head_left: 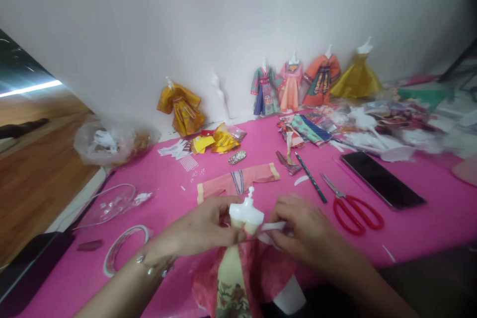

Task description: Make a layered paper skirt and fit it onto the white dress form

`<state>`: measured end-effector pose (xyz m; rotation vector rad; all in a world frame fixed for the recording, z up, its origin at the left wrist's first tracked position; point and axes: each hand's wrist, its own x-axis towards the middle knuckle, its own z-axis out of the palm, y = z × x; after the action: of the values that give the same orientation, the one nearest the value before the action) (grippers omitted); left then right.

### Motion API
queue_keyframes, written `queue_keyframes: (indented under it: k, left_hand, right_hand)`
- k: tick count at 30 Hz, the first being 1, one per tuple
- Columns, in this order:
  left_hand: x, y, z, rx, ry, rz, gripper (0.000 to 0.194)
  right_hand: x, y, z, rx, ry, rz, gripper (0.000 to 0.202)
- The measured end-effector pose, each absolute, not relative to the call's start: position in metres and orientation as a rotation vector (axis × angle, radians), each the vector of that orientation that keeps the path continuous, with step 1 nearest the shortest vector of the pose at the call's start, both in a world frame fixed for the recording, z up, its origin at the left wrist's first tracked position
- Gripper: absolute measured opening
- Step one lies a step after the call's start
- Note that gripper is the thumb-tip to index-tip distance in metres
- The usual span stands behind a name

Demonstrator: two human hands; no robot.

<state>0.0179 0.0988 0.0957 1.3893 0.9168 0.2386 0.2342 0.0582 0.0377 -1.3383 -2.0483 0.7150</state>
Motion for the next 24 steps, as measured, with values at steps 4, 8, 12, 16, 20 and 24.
queue_keyframes:
  k: [4,8,12,16,20,24]
  left_hand:
    - [0.018,0.099,0.092,1.399,0.979,0.245,0.022]
    - [0.018,0.099,0.089,1.437,1.014,0.261,0.021]
    - [0.017,0.099,0.088,1.412,0.991,0.292,0.021]
    - [0.017,0.098,0.088,1.408,1.033,0.296,0.021]
    - [0.018,0.099,0.086,1.488,1.037,0.310,0.015]
    - [0.020,0.099,0.084,1.501,1.059,0.352,0.012]
  right_hand:
    - [0.237,0.061,0.044,-1.278,-1.944,0.895,0.012]
    - [0.238,0.062,0.046,-1.376,-1.842,1.074,0.015]
    - [0.237,0.063,0.045,-1.420,-1.804,1.061,0.015]
    - [0.235,0.062,0.044,-1.402,-1.751,1.083,0.015]
    - [0.230,0.061,0.047,-1.352,-1.625,1.167,0.017]
    - [0.223,0.058,0.046,-1.290,-1.488,1.252,0.021]
